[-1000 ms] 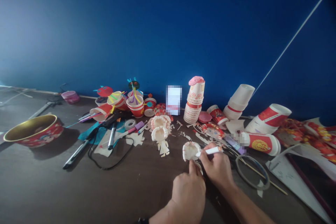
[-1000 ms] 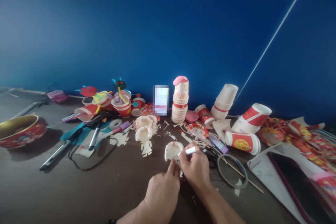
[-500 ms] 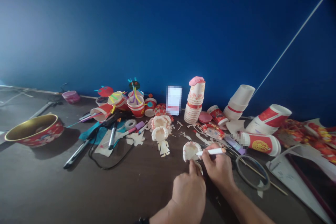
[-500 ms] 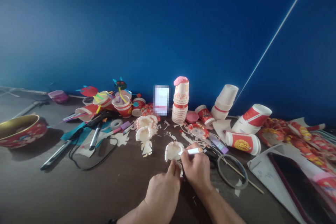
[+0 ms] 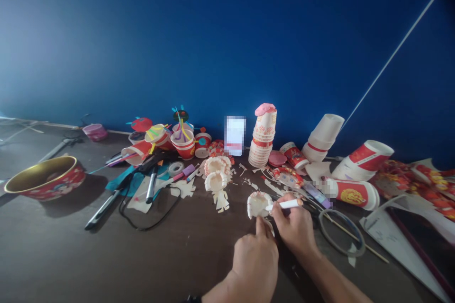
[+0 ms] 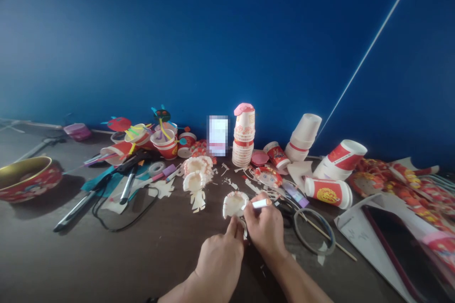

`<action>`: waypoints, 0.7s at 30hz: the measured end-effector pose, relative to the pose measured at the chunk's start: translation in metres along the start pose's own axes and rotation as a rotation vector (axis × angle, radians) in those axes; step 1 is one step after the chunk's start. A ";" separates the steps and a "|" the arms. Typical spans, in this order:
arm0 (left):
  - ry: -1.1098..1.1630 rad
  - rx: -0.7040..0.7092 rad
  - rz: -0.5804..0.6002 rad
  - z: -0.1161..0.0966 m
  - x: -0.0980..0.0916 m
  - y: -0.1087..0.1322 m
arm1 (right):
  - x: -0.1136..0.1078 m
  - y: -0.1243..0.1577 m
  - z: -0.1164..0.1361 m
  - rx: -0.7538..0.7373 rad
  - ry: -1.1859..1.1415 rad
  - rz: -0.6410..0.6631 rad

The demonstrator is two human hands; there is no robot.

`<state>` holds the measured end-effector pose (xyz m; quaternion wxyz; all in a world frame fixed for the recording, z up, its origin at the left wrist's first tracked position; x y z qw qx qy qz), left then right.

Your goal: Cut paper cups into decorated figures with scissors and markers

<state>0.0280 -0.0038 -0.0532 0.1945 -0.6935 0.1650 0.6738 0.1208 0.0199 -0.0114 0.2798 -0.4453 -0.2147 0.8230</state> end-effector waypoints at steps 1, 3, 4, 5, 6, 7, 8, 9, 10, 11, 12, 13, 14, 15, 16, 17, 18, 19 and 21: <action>0.004 0.001 0.002 0.000 0.000 0.000 | -0.001 0.000 0.000 0.007 -0.001 -0.005; 0.015 -0.004 -0.003 0.000 0.000 0.000 | -0.002 0.000 -0.002 0.024 0.004 -0.018; 0.019 -0.006 -0.011 0.000 -0.001 0.000 | -0.003 -0.001 -0.002 0.030 0.007 -0.020; 0.021 -0.009 -0.020 0.000 -0.001 0.000 | -0.002 0.000 -0.003 0.034 0.007 -0.016; 0.021 -0.011 -0.027 0.001 -0.002 0.000 | -0.002 0.000 -0.003 0.034 0.006 -0.012; 0.018 -0.010 -0.029 0.001 -0.002 0.000 | -0.001 0.000 -0.003 0.029 0.004 -0.007; 0.014 -0.008 -0.026 0.000 -0.002 0.000 | 0.000 0.000 -0.003 0.023 0.003 -0.003; 0.011 -0.006 -0.019 0.000 -0.002 0.001 | 0.001 0.000 -0.003 0.015 0.005 0.001; 0.011 -0.002 -0.012 0.000 -0.001 0.001 | 0.002 0.000 -0.002 0.003 0.009 0.004; 0.013 0.002 -0.008 0.000 -0.001 0.001 | 0.003 0.000 -0.002 -0.010 0.014 0.005; 0.015 0.006 -0.007 0.000 -0.002 0.001 | 0.004 0.001 -0.001 -0.025 0.021 0.007; 0.019 0.010 -0.006 -0.001 -0.002 0.001 | 0.004 0.001 0.001 -0.040 0.029 0.010; 0.021 0.010 -0.006 -0.001 -0.002 0.001 | 0.005 0.001 0.002 -0.055 0.038 0.016; 0.023 0.011 -0.005 -0.001 -0.002 0.001 | 0.005 0.002 0.004 -0.067 0.045 0.022; 0.023 0.011 -0.004 -0.001 -0.001 0.001 | 0.005 0.002 0.005 -0.075 0.052 0.026; 0.022 0.010 -0.005 -0.001 -0.001 0.001 | 0.005 0.002 0.005 -0.077 0.055 0.028; 0.020 0.009 -0.009 0.000 -0.001 0.000 | 0.005 0.002 0.005 -0.071 0.051 0.027; 0.018 0.004 -0.017 0.000 -0.001 0.000 | 0.004 0.001 0.004 -0.056 0.037 0.023; 0.015 -0.002 -0.033 0.001 -0.001 0.000 | 0.000 0.000 -0.001 0.006 -0.012 -0.008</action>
Point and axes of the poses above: each hand's wrist, its own y-axis away from the middle knuckle, its own x-axis out of the palm, z = x × y, the point moved 8 cm from there along -y, towards the middle knuckle, and after that the axes turned 10 degrees about -z, right-handed, at the moved point
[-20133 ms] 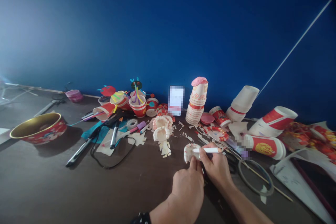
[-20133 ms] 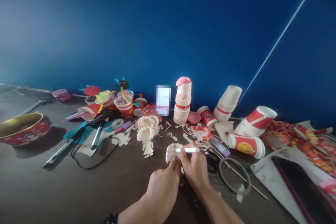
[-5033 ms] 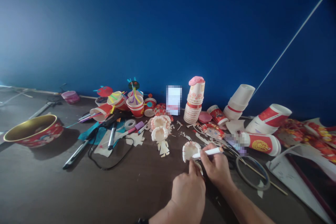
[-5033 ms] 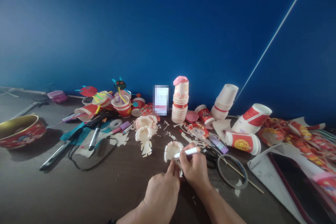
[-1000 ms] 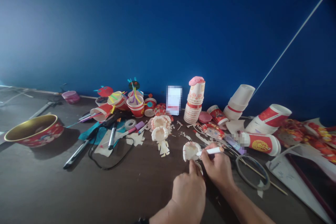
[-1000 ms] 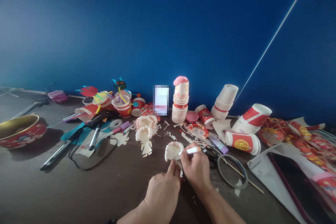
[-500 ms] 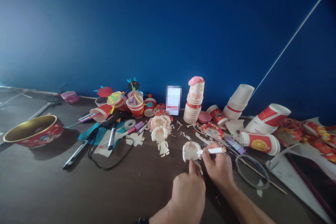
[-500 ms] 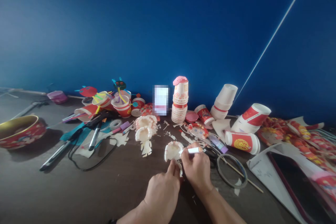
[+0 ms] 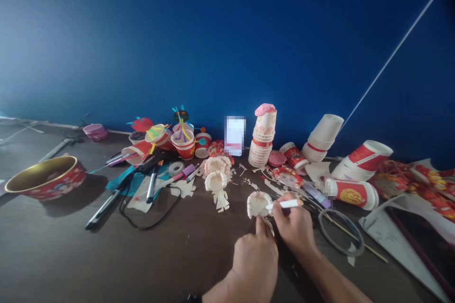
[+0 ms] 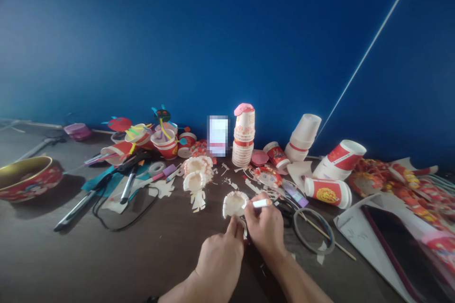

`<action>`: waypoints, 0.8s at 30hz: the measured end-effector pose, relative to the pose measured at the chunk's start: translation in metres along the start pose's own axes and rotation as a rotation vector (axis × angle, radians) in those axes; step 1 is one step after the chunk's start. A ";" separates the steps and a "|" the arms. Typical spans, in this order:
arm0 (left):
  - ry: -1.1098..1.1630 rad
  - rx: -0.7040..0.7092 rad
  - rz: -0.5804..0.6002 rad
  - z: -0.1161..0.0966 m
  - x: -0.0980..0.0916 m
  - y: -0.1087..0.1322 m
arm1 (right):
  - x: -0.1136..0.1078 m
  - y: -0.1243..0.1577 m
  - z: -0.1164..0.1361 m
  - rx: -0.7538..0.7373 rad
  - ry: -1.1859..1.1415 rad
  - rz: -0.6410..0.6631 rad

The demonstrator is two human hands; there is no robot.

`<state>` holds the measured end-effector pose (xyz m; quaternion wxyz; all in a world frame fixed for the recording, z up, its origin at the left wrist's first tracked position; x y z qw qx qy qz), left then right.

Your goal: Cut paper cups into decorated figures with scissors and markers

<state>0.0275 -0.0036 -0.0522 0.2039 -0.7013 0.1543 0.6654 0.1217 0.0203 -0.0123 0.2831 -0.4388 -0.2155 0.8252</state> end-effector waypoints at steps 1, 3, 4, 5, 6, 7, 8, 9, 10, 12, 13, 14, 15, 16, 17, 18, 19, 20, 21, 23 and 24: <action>0.000 -0.002 -0.006 0.000 0.000 0.000 | -0.002 -0.001 -0.003 0.036 -0.030 -0.020; 0.003 0.001 -0.010 -0.001 -0.001 0.000 | -0.006 -0.002 -0.008 0.095 -0.085 -0.058; 0.003 0.000 -0.009 -0.001 -0.002 0.000 | -0.007 -0.002 -0.009 0.112 -0.109 -0.068; 0.004 -0.001 -0.007 -0.001 -0.002 0.000 | -0.007 -0.002 -0.010 0.124 -0.135 -0.067; 0.004 -0.005 -0.006 -0.001 -0.003 0.000 | -0.006 -0.002 -0.010 0.132 -0.167 -0.054; 0.004 -0.007 -0.004 -0.001 -0.003 0.000 | -0.004 -0.001 -0.010 0.141 -0.201 -0.037; 0.006 -0.007 -0.002 -0.001 -0.003 0.000 | -0.002 -0.001 -0.009 0.148 -0.233 -0.020; 0.007 -0.006 -0.001 -0.001 -0.003 0.000 | 0.000 -0.001 -0.008 0.150 -0.260 -0.002; 0.007 -0.003 0.000 -0.001 -0.003 0.000 | 0.001 -0.001 -0.007 0.149 -0.279 0.013; 0.009 -0.001 0.003 -0.001 -0.002 0.000 | 0.004 0.000 -0.005 0.139 -0.297 0.037; 0.013 -0.001 0.005 -0.001 -0.002 0.000 | 0.005 0.000 -0.005 0.132 -0.300 0.048; 0.018 -0.002 0.004 -0.001 -0.001 0.000 | 0.006 0.001 -0.004 0.124 -0.302 0.059; 0.023 -0.005 0.003 0.000 -0.001 0.000 | 0.008 0.002 -0.004 0.117 -0.304 0.069; 0.029 -0.008 0.001 0.000 -0.001 0.000 | 0.009 0.003 -0.004 0.111 -0.305 0.079; 0.034 -0.009 0.001 0.000 0.000 0.000 | 0.011 0.003 -0.004 0.106 -0.308 0.090; 0.038 -0.009 0.002 0.001 0.000 0.000 | 0.012 0.004 -0.004 0.102 -0.311 0.099; 0.040 -0.010 0.003 0.001 0.000 0.000 | 0.013 0.005 -0.004 0.098 -0.316 0.107; 0.041 -0.010 0.007 0.001 0.000 0.000 | 0.014 0.005 -0.004 0.095 -0.320 0.114; 0.042 -0.009 0.009 0.001 -0.001 0.000 | 0.015 0.005 -0.004 0.092 -0.323 0.118; 0.045 -0.011 0.015 0.001 -0.001 0.000 | 0.016 0.005 -0.003 0.084 -0.326 0.120; 0.045 -0.007 0.015 0.000 -0.001 0.000 | 0.016 0.004 -0.003 0.080 -0.326 0.122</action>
Point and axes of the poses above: each hand's wrist, its own y-axis away from the middle knuckle, its own x-axis out of the palm, z = x × y, the point moved 8 cm from there along -y, towards the middle knuckle, and after that the axes turned 10 degrees about -z, right-handed, at the moved point
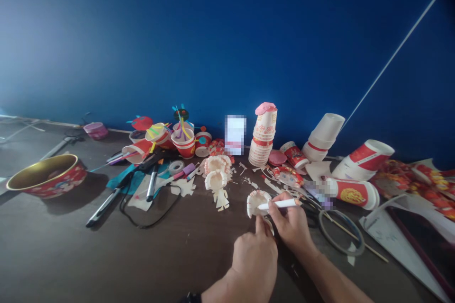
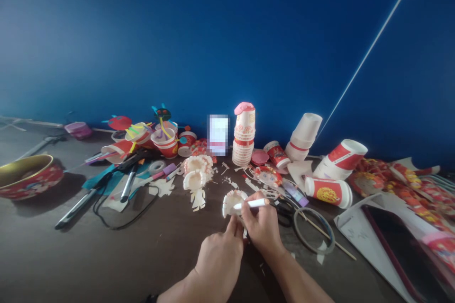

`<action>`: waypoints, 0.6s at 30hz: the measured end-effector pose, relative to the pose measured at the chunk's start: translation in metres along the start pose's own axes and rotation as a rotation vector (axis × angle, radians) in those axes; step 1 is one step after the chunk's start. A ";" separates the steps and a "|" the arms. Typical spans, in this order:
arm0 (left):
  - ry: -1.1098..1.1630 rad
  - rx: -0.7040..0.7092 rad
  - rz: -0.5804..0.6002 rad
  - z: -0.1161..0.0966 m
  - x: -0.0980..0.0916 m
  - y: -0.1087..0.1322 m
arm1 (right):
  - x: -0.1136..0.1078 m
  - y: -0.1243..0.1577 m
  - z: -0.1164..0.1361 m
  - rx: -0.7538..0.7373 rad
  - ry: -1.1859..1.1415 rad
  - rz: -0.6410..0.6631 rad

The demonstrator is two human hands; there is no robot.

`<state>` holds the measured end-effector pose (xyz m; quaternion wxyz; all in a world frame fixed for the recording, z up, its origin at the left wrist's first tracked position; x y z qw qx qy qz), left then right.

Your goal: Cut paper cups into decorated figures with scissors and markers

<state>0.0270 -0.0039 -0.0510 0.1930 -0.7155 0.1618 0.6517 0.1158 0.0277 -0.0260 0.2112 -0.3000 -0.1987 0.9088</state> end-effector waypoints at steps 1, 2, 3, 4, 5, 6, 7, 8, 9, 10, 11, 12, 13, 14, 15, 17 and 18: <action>0.000 0.005 0.002 0.000 0.000 0.000 | 0.000 0.000 0.000 -0.003 0.000 0.003; -0.002 0.002 -0.003 0.000 0.000 0.000 | 0.001 0.000 0.001 -0.005 -0.001 0.007; -0.001 0.003 -0.003 0.000 0.000 0.000 | 0.001 0.000 0.001 -0.005 -0.002 0.013; 0.000 0.002 -0.004 0.000 0.000 0.000 | 0.001 0.000 0.001 -0.003 -0.003 0.018; 0.003 0.001 -0.001 0.000 0.000 0.000 | 0.002 0.000 0.000 0.000 -0.005 0.024; 0.005 0.000 0.002 0.000 0.001 0.000 | 0.002 0.000 0.000 0.005 -0.007 0.028; 0.006 -0.002 0.002 0.000 0.001 0.000 | 0.002 0.001 0.000 0.009 -0.008 0.030; 0.005 -0.003 0.000 0.000 0.001 0.000 | 0.002 0.001 -0.001 0.012 -0.008 0.030; 0.003 -0.005 -0.004 0.000 0.001 0.000 | 0.002 0.001 0.000 0.013 -0.007 0.031; 0.001 -0.006 -0.010 0.000 0.001 0.000 | 0.002 0.001 0.000 0.013 -0.006 0.033; -0.001 -0.005 -0.013 0.000 0.001 0.000 | 0.002 0.001 0.000 0.011 -0.004 0.033; -0.001 -0.003 -0.012 0.000 0.001 0.000 | 0.002 0.001 0.001 0.008 -0.001 0.034; -0.002 -0.002 -0.009 0.000 0.001 0.000 | 0.002 0.001 0.001 0.006 0.002 0.037; -0.004 0.000 -0.005 0.000 0.001 0.000 | 0.002 0.000 0.002 0.003 0.004 0.036; -0.004 0.003 -0.001 0.000 0.001 0.000 | 0.002 0.000 0.002 0.002 0.005 0.038; -0.004 0.003 0.002 0.000 0.000 0.000 | 0.002 0.000 0.002 -0.002 0.006 0.037; -0.002 0.000 0.002 0.000 0.000 -0.001 | 0.002 0.000 0.002 -0.005 0.006 0.036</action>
Point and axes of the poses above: each hand's wrist, its own y-axis away from the middle knuckle, its own x-axis out of the palm, z = x × y, the point moved 8 cm from there along -y, towards the middle knuckle, and after that the axes turned 10 degrees about -z, right-handed, at the moved point
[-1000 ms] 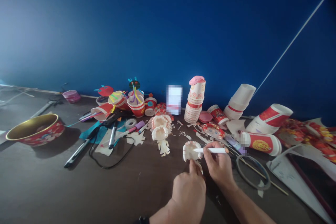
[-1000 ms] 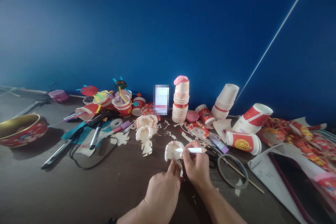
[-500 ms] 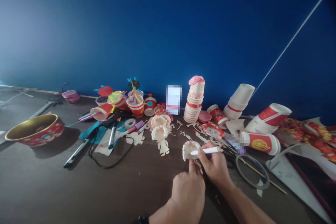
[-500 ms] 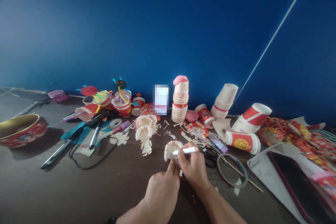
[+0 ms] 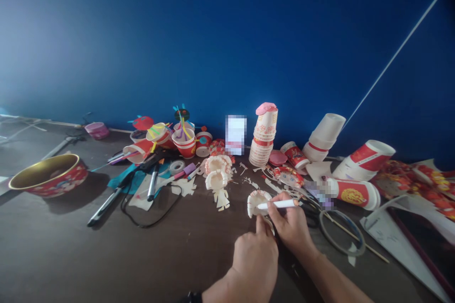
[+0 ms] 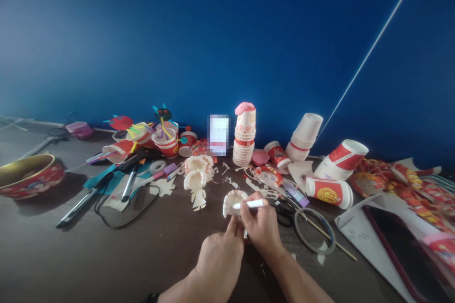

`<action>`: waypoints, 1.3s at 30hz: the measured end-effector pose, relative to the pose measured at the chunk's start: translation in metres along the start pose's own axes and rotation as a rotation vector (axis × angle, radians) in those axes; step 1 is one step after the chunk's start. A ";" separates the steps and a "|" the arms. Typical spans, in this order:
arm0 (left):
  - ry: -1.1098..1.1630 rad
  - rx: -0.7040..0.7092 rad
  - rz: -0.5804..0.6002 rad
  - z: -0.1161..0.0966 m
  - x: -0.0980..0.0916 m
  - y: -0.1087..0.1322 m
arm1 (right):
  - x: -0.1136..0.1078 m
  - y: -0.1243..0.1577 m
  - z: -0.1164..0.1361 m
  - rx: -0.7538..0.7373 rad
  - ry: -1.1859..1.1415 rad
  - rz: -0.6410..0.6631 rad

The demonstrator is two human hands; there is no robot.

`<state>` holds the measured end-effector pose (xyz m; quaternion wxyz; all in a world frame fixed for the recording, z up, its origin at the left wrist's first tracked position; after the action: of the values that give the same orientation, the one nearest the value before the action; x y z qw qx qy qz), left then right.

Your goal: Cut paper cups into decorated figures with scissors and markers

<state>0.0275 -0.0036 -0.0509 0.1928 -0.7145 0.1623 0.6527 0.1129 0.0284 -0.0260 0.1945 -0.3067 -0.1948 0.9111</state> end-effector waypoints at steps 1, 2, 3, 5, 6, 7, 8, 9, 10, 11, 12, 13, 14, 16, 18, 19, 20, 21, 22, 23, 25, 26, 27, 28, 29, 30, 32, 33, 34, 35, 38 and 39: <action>0.002 -0.002 0.001 0.000 0.000 0.000 | 0.000 0.000 0.000 -0.002 0.001 -0.001; 0.004 -0.003 0.003 0.000 0.000 0.000 | 0.000 0.000 0.000 -0.002 0.002 -0.001; 0.005 -0.004 0.005 0.000 0.000 0.000 | 0.000 0.000 0.000 -0.001 0.002 0.000; 0.005 -0.003 0.006 0.000 0.001 0.000 | 0.000 0.001 0.000 -0.002 0.001 0.005; 0.003 -0.005 0.005 0.000 0.002 0.000 | 0.000 0.001 0.000 -0.004 0.001 0.005; 0.002 -0.007 0.003 0.000 0.002 0.000 | 0.000 0.001 0.001 -0.007 0.002 0.006; 0.000 -0.006 0.001 0.000 0.002 0.000 | 0.000 0.001 0.001 -0.008 0.005 0.007; -0.002 -0.006 0.000 0.000 0.002 0.000 | 0.001 0.001 0.002 -0.010 0.011 0.008; -0.005 -0.005 -0.001 0.000 0.002 0.000 | 0.001 0.001 0.002 -0.012 0.018 0.010; -0.008 -0.002 0.000 0.000 0.002 0.000 | 0.001 0.001 0.002 -0.015 0.028 0.013; -0.013 0.001 0.001 0.000 0.001 0.000 | 0.002 0.001 0.003 -0.020 0.040 0.017; -0.018 0.003 0.002 0.000 0.001 0.000 | 0.002 0.001 0.003 -0.025 0.052 0.019; -0.022 0.004 0.003 0.000 0.001 0.000 | 0.002 0.001 0.003 -0.030 0.062 0.021; -0.025 0.008 0.009 0.000 0.001 0.001 | 0.003 0.001 0.003 -0.033 0.081 0.026; -0.026 0.007 0.015 0.000 0.001 0.001 | 0.003 0.001 0.004 -0.034 0.098 0.034; -0.028 0.004 0.015 0.000 0.000 0.001 | 0.003 0.001 0.004 -0.035 0.104 0.039; -0.030 0.002 0.015 0.000 0.000 0.001 | 0.003 0.001 0.005 -0.038 0.110 0.042; -0.032 0.000 0.013 0.000 -0.001 0.001 | 0.004 0.001 0.006 -0.042 0.115 0.043; -0.033 -0.002 0.011 0.000 -0.002 0.001 | 0.004 0.001 0.007 -0.045 0.118 0.043; -0.033 -0.003 0.010 0.000 -0.002 0.001 | 0.004 0.001 0.007 -0.047 0.121 0.043; -0.029 0.003 0.019 -0.001 -0.002 0.001 | 0.004 0.001 0.009 -0.048 0.127 0.043; -0.028 0.006 0.025 -0.001 -0.002 0.002 | 0.004 0.001 0.009 -0.049 0.129 0.042; -0.028 0.005 0.029 -0.001 -0.002 0.002 | 0.004 0.001 0.010 -0.050 0.130 0.041; -0.027 0.004 0.030 -0.001 -0.001 0.002 | 0.003 0.001 0.010 -0.050 0.131 0.039; -0.028 0.000 0.026 -0.001 -0.001 0.002 | 0.003 0.001 0.010 -0.052 0.131 0.039; -0.029 -0.004 0.017 -0.001 -0.002 0.002 | 0.003 0.001 0.010 -0.051 0.131 0.039; -0.029 -0.010 0.007 0.000 -0.002 0.002 | 0.003 0.001 0.009 -0.048 0.124 0.036; -0.028 -0.008 0.011 0.000 -0.002 0.002 | 0.003 0.001 0.008 -0.043 0.115 0.031; -0.026 -0.006 0.017 0.000 -0.001 0.002 | 0.002 0.001 0.007 -0.034 0.100 0.022; -0.024 -0.005 0.025 0.000 -0.001 0.002 | 0.001 0.001 0.006 -0.022 0.082 0.011; -0.016 0.000 0.030 0.000 -0.001 0.001 | -0.002 0.001 0.003 0.000 0.038 -0.027; -0.014 0.000 0.025 0.000 -0.001 0.001 | -0.002 0.001 0.002 0.000 0.032 -0.034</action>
<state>0.0271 -0.0049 -0.0495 0.1859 -0.7077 0.1698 0.6602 0.1129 0.0264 -0.0238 0.2131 -0.3181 -0.1967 0.9026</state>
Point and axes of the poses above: each hand's wrist, its own y-axis away from the middle knuckle, its own x-axis out of the palm, z = x × y, the point moved 8 cm from there along -y, towards the middle knuckle, and after that the axes turned 10 degrees about -z, right-handed, at the moved point
